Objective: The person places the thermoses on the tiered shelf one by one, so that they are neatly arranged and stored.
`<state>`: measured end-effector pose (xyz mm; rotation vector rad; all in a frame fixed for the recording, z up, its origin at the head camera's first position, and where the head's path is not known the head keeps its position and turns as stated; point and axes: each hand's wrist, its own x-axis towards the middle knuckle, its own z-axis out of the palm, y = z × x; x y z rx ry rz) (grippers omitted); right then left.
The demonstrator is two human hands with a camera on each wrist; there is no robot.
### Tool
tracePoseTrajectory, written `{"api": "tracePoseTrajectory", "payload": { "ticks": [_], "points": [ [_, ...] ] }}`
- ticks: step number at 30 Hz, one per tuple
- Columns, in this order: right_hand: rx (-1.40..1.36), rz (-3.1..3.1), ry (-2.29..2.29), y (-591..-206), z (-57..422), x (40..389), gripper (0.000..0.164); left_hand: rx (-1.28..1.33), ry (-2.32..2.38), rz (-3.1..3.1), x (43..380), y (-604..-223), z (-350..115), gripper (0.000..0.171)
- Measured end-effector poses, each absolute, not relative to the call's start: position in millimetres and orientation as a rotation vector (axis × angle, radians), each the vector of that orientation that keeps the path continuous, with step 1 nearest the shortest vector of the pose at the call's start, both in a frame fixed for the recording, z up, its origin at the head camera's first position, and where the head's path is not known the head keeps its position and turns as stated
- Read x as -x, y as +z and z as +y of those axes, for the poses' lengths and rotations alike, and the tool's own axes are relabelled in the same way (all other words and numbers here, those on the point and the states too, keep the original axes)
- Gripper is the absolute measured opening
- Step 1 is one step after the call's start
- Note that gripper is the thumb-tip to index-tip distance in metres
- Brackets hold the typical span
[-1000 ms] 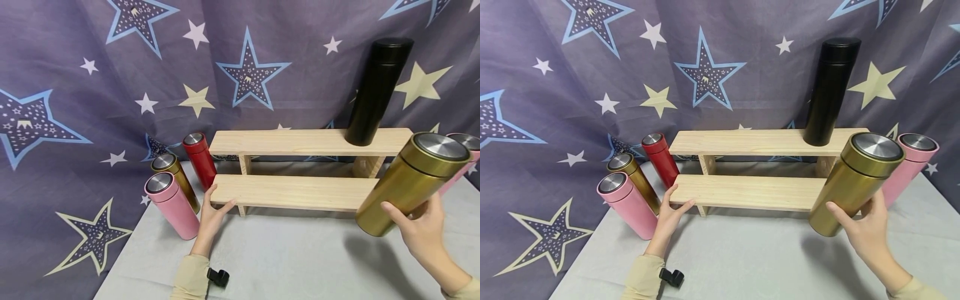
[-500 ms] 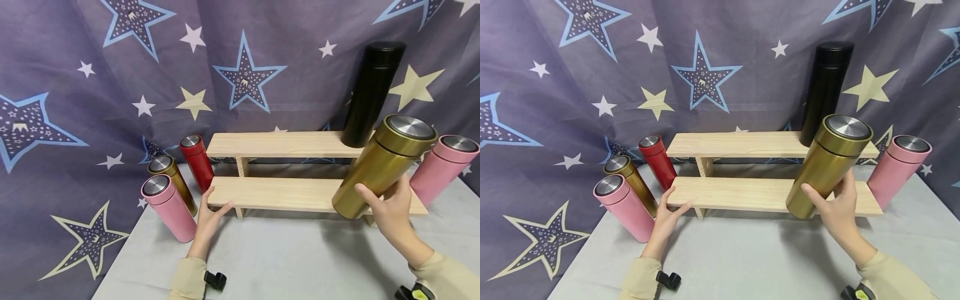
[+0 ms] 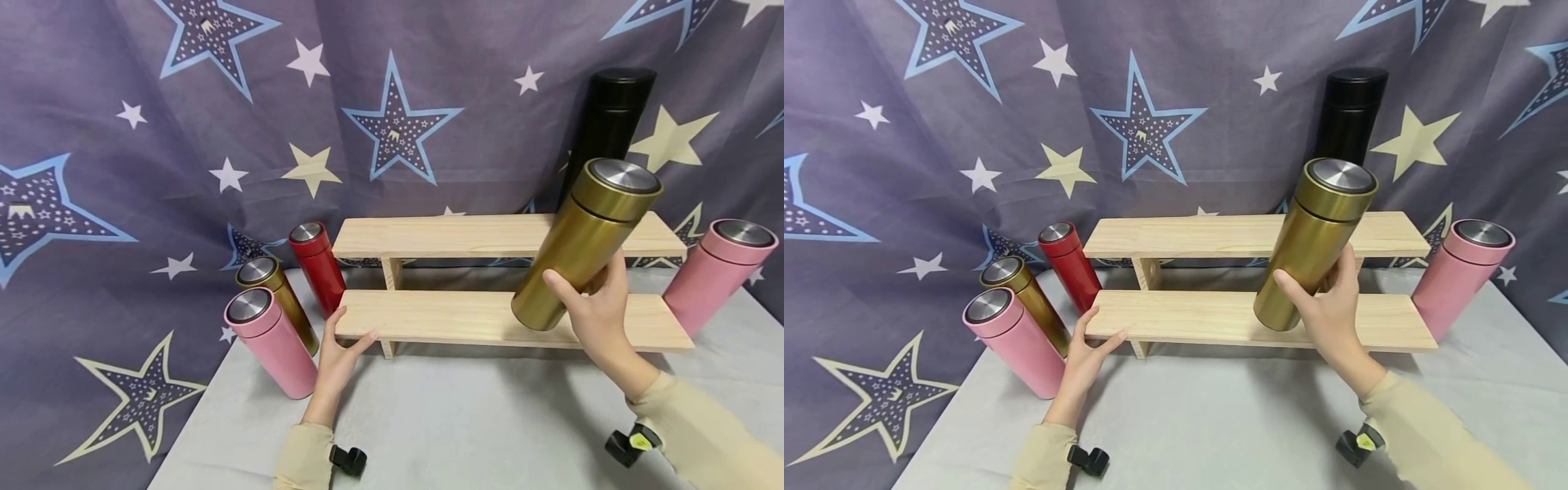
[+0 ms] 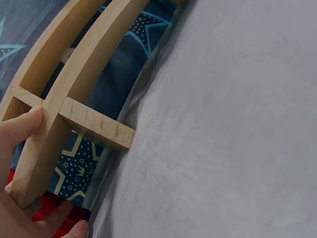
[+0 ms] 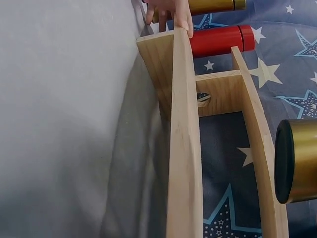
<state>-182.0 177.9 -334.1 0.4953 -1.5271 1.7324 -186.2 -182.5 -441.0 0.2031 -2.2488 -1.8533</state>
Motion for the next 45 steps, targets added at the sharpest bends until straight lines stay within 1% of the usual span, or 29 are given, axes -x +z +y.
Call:
{"api": "tracePoseTrajectory", "payload": {
  "ticks": [7, 19, 27, 34, 41, 45],
  "points": [
    [-0.485, -1.515, 1.816, -320, 169, 197, 0.066, -0.204, -1.848, -2.253, 186, -442, -183, 0.081],
    [-0.387, -1.615, 1.670, -301, 157, 226, 0.063, -0.200, -1.845, -2.257, 185, -441, -183, 0.081],
    [-0.358, -1.673, 1.641, -294, 148, 244, 0.068, -0.182, -1.868, -2.218, 184, -441, -183, 0.082],
    [-0.312, -1.705, 1.623, -276, 140, 251, 0.069, -0.180, -1.868, -2.224, 187, -441, -182, 0.081],
    [-0.272, -1.792, 1.639, -278, 141, 276, 0.075, -0.186, -1.857, -2.240, 188, -443, -183, 0.080],
    [-0.249, -1.813, 1.631, -278, 140, 288, 0.076, -0.187, -1.858, -2.234, 188, -443, -183, 0.080]
  ]
}}
